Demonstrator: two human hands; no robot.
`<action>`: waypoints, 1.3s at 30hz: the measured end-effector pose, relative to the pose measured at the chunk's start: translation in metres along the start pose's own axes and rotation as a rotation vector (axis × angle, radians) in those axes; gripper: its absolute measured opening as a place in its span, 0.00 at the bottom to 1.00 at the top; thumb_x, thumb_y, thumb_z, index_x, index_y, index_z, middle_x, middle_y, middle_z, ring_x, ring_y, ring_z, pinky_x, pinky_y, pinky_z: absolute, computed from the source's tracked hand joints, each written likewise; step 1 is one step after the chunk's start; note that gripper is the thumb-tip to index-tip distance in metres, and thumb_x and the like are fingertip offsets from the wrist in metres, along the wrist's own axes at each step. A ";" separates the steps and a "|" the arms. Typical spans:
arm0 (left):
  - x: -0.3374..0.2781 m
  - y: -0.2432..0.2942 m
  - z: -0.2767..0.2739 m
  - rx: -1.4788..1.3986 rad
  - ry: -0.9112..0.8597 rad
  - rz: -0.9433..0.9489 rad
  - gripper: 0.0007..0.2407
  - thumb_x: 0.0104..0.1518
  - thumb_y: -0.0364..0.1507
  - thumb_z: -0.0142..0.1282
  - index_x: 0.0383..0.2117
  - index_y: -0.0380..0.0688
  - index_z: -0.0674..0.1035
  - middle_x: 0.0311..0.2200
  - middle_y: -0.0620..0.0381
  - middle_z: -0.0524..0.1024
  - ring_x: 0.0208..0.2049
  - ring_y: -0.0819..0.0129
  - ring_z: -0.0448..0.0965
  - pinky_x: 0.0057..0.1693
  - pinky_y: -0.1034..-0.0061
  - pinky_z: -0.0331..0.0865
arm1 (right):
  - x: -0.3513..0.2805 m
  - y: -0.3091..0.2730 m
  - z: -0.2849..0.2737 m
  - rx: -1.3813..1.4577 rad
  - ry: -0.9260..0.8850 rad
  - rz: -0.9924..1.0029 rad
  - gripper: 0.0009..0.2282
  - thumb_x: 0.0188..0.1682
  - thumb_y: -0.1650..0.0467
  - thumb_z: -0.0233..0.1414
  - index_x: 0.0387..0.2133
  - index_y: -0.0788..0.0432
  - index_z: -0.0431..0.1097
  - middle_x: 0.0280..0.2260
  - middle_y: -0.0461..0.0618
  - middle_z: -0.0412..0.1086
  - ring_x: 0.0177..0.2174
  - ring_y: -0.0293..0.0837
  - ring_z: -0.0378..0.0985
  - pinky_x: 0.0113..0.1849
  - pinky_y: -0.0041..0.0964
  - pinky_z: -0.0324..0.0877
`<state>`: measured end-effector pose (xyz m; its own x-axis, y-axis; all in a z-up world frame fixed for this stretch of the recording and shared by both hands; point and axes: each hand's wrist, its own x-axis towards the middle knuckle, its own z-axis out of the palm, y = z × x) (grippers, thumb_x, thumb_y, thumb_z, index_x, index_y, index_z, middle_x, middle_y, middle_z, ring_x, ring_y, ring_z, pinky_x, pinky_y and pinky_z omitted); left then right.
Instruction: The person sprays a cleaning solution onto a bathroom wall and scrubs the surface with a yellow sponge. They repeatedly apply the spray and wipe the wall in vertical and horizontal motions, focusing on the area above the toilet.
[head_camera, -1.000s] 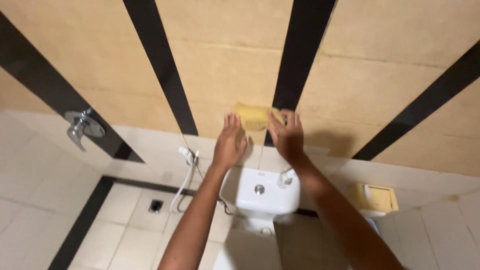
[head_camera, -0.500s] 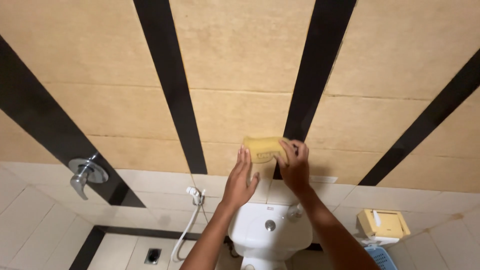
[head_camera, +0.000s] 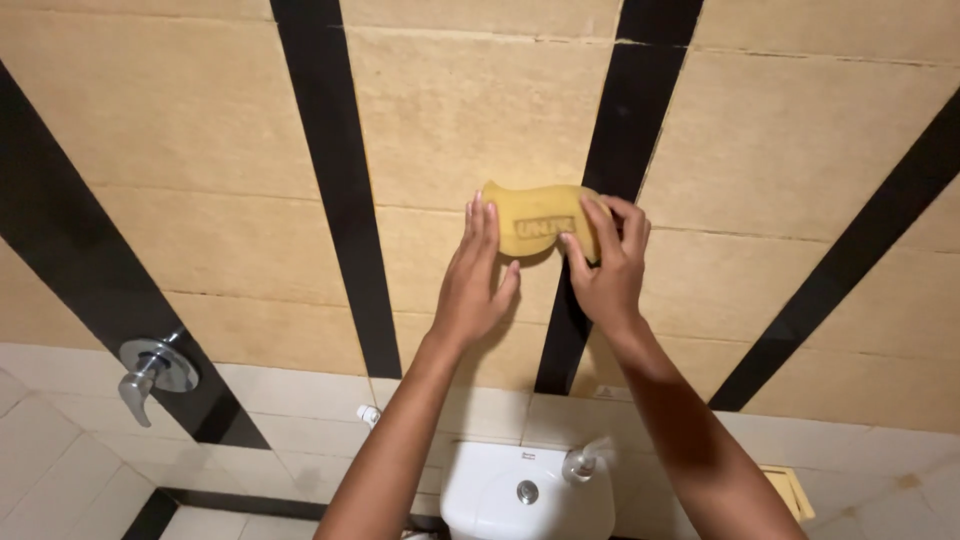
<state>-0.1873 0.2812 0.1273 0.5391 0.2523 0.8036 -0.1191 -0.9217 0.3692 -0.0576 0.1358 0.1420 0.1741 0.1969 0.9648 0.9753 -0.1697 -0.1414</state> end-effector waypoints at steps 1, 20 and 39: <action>-0.006 -0.004 0.004 0.003 0.003 0.005 0.37 0.60 0.28 0.57 0.73 0.42 0.46 0.74 0.38 0.44 0.74 0.44 0.46 0.72 0.56 0.52 | -0.005 0.001 0.000 0.002 0.006 -0.002 0.24 0.49 0.73 0.64 0.59 0.57 0.67 0.53 0.59 0.63 0.52 0.60 0.66 0.53 0.51 0.67; -0.143 -0.089 0.059 0.084 0.036 -0.053 0.33 0.61 0.30 0.54 0.71 0.37 0.50 0.72 0.37 0.49 0.74 0.44 0.47 0.72 0.56 0.52 | -0.148 0.013 0.059 0.035 -0.128 -0.032 0.22 0.45 0.71 0.64 0.55 0.55 0.73 0.51 0.59 0.66 0.45 0.58 0.68 0.41 0.46 0.69; -0.172 -0.138 0.036 0.160 0.212 -0.020 0.31 0.63 0.31 0.56 0.69 0.30 0.55 0.71 0.35 0.53 0.74 0.44 0.48 0.72 0.59 0.52 | -0.172 -0.035 0.104 0.044 -0.086 -0.100 0.20 0.45 0.69 0.63 0.53 0.56 0.75 0.47 0.55 0.68 0.46 0.55 0.70 0.46 0.48 0.67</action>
<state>-0.2333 0.3543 -0.0792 0.3509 0.3114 0.8831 0.0324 -0.9466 0.3209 -0.1077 0.2087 -0.0417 0.0847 0.2933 0.9523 0.9931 -0.1025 -0.0568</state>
